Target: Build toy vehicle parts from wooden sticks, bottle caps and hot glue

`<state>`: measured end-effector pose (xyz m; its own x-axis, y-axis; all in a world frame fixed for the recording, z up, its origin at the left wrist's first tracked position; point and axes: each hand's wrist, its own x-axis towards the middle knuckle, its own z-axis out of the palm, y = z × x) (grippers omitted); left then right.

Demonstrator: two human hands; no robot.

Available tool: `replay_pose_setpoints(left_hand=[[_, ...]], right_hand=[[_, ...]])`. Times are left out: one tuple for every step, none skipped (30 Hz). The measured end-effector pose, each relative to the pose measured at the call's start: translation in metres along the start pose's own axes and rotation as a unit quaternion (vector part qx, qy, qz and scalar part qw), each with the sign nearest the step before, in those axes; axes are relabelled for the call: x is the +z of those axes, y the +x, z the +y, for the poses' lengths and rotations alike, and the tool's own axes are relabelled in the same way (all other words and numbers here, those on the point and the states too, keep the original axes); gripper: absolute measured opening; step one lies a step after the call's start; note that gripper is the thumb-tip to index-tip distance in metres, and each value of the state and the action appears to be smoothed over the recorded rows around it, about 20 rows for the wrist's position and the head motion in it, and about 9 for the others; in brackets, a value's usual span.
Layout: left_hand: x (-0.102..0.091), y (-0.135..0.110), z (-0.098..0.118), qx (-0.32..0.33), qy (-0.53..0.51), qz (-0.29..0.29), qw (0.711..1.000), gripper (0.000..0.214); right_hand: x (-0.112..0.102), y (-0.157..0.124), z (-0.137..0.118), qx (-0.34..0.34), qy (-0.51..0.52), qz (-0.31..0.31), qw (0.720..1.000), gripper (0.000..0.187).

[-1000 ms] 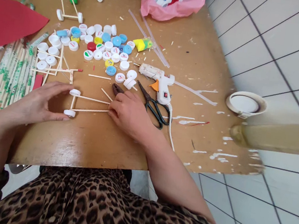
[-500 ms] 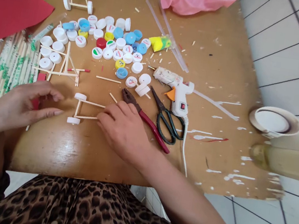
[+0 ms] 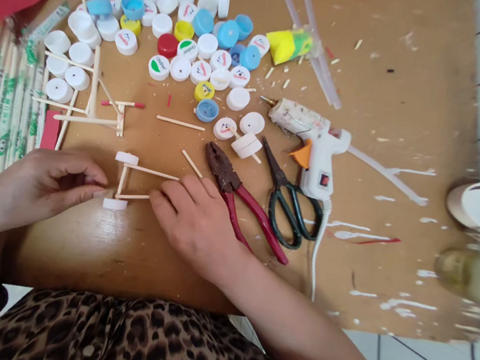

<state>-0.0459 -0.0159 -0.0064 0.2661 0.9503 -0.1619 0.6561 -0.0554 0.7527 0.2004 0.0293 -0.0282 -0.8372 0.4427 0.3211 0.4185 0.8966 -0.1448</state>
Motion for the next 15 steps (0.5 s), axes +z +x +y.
replay_pose_setpoints(left_hand=[[-0.0001,0.0002,0.0003,-0.002,-0.003,-0.001,1.000,0.020],[-0.0001,0.0003,0.0005,-0.003,-0.006,-0.002,1.000,0.020],[0.0000,0.0004,0.0007,-0.004,-0.008,-0.004,1.000,0.020],[0.0002,0.0006,0.0008,-0.005,-0.010,-0.005,1.000,0.020],[0.0004,0.0009,0.0008,-0.006,-0.012,-0.007,1.000,0.020],[0.0006,0.0013,0.0008,-0.007,-0.015,-0.010,1.000,0.020],[0.0008,0.0017,0.0008,-0.009,-0.017,-0.013,1.000,0.020],[0.0009,0.0022,0.0008,-0.011,-0.020,-0.014,1.000,0.020],[0.0009,0.0028,0.0008,-0.014,-0.022,-0.015,1.000,0.020],[0.0007,0.0034,0.0010,-0.018,-0.023,-0.016,0.999,0.021],[0.0005,0.0040,0.0011,-0.021,-0.025,-0.017,0.999,0.021],[0.0003,0.0046,0.0013,-0.023,-0.026,-0.018,0.999,0.022],[0.0003,0.0051,0.0014,-0.025,-0.028,-0.021,0.999,0.023],[0.0004,0.0054,0.0013,-0.026,-0.029,-0.024,0.999,0.024],[0.0007,0.0055,0.0011,-0.026,-0.030,-0.025,0.999,0.024]], right_hand=[[-0.0001,-0.0001,0.0001,0.000,0.000,0.001,1.000,0.023],[-0.0003,-0.0003,0.0002,0.000,0.001,0.001,1.000,0.023],[-0.0005,-0.0005,0.0003,0.000,0.001,0.001,1.000,0.023],[-0.0008,-0.0008,0.0004,0.001,0.003,-0.001,1.000,0.023],[-0.0011,-0.0009,0.0005,0.001,0.004,-0.004,1.000,0.023],[-0.0014,-0.0011,0.0005,0.001,0.006,-0.008,1.000,0.023],[-0.0017,-0.0011,0.0005,0.001,0.007,-0.011,1.000,0.024],[-0.0020,-0.0011,0.0005,0.001,0.006,-0.014,1.000,0.024],[-0.0022,-0.0011,0.0005,0.001,0.005,-0.018,1.000,0.025],[-0.0024,-0.0010,0.0005,0.001,0.003,-0.021,1.000,0.026],[-0.0025,-0.0009,0.0004,0.000,0.001,-0.020,1.000,0.027],[-0.0026,-0.0008,0.0004,-0.001,0.000,-0.019,1.000,0.027],[-0.0026,-0.0007,0.0003,-0.001,0.000,-0.017,1.000,0.027],[-0.0026,-0.0006,0.0002,-0.002,0.001,-0.015,1.000,0.026],[-0.0025,-0.0006,0.0002,-0.003,0.003,-0.014,1.000,0.026]])
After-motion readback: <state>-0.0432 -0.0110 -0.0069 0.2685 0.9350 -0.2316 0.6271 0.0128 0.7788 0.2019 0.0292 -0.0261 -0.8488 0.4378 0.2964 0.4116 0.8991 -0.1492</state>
